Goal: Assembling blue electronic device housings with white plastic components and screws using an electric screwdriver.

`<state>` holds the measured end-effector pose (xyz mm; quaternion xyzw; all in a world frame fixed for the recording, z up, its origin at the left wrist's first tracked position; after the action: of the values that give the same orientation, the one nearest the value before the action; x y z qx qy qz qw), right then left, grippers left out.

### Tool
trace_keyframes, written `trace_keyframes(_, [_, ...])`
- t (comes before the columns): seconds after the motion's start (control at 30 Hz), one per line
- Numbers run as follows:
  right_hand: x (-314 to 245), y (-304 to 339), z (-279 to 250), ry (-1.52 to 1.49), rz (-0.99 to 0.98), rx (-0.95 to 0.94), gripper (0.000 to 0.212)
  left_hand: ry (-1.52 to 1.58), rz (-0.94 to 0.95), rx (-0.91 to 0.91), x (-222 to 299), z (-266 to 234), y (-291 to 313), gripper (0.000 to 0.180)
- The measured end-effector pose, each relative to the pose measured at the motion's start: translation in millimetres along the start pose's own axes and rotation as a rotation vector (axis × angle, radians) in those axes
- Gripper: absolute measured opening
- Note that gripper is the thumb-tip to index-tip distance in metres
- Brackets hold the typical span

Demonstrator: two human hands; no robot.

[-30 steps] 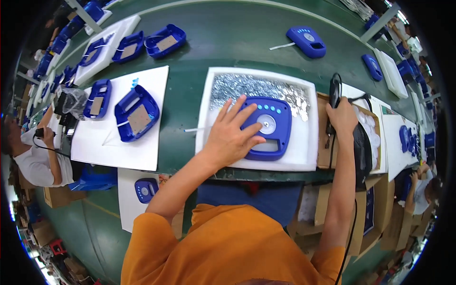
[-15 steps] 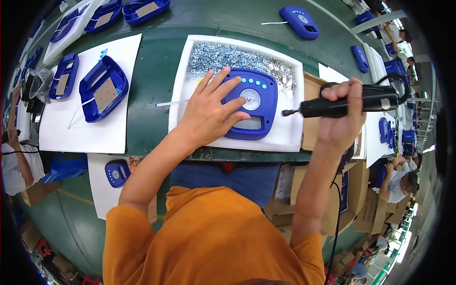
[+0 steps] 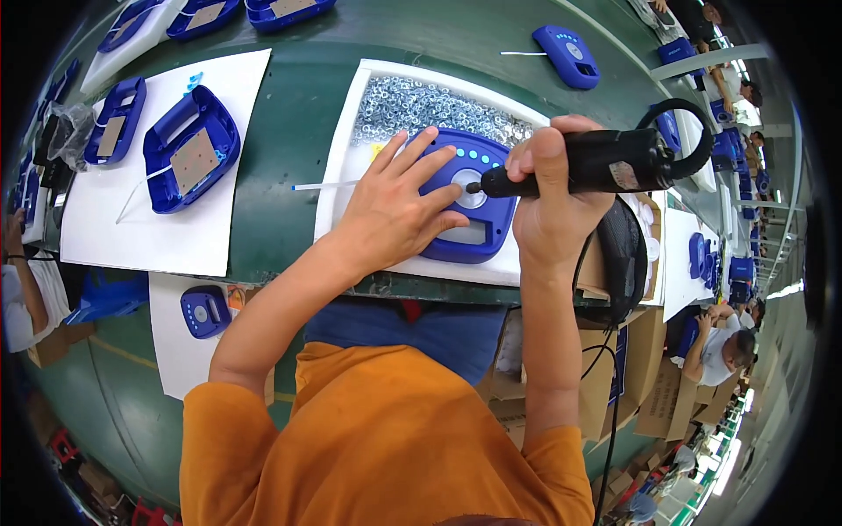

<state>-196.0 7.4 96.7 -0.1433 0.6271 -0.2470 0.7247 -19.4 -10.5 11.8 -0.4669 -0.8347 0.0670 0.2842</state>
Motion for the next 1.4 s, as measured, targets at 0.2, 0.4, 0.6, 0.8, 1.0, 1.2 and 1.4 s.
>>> trace_keyframes(0.2, [7.0,-2.2,-4.3,-0.034,0.051,-0.171,0.036,0.023,-0.013,-0.020,1.8,-1.3,-1.6,0.038])
trace_keyframes(0.4, [3.5,-6.8,17.4,0.160,0.163,-0.037,0.026,0.039,-0.030,-0.019,-0.9,0.8,1.4,0.038])
trace_keyframes(0.6, [5.1,-2.2,19.4,0.145,0.083,-0.046,0.029,0.009,-0.007,0.000,0.8,0.1,-0.9,0.036])
trace_keyframes(0.8, [5.8,-4.1,13.7,0.095,0.086,-0.092,0.029,0.007,-0.014,0.000,0.1,0.5,0.3,0.034])
trace_keyframes(1.0, [7.6,-6.3,11.8,0.063,0.090,-0.093,0.030,0.007,-0.034,-0.027,2.0,-0.8,-0.6,0.032])
trace_keyframes(1.2, [7.2,-10.4,9.1,0.027,0.099,-0.110,0.028,-0.006,-0.042,-0.027,0.9,1.0,0.1,0.032])
trace_keyframes(1.4, [6.1,-7.8,7.0,-0.035,0.076,-0.135,0.028,-0.015,-0.036,-0.019,-0.1,1.9,0.6,0.033])
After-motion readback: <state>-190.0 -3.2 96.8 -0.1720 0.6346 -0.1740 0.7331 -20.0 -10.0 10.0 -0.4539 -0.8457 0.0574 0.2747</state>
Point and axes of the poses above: each hand's wrist, its own y-axis away from the middle knuckle, its own z-axis out of the palm, x = y × z, the point moved 4 cm from there along -y, towards the middle knuckle, and after that the axes turned 13 degrees about -x, right-handed, at the moved point
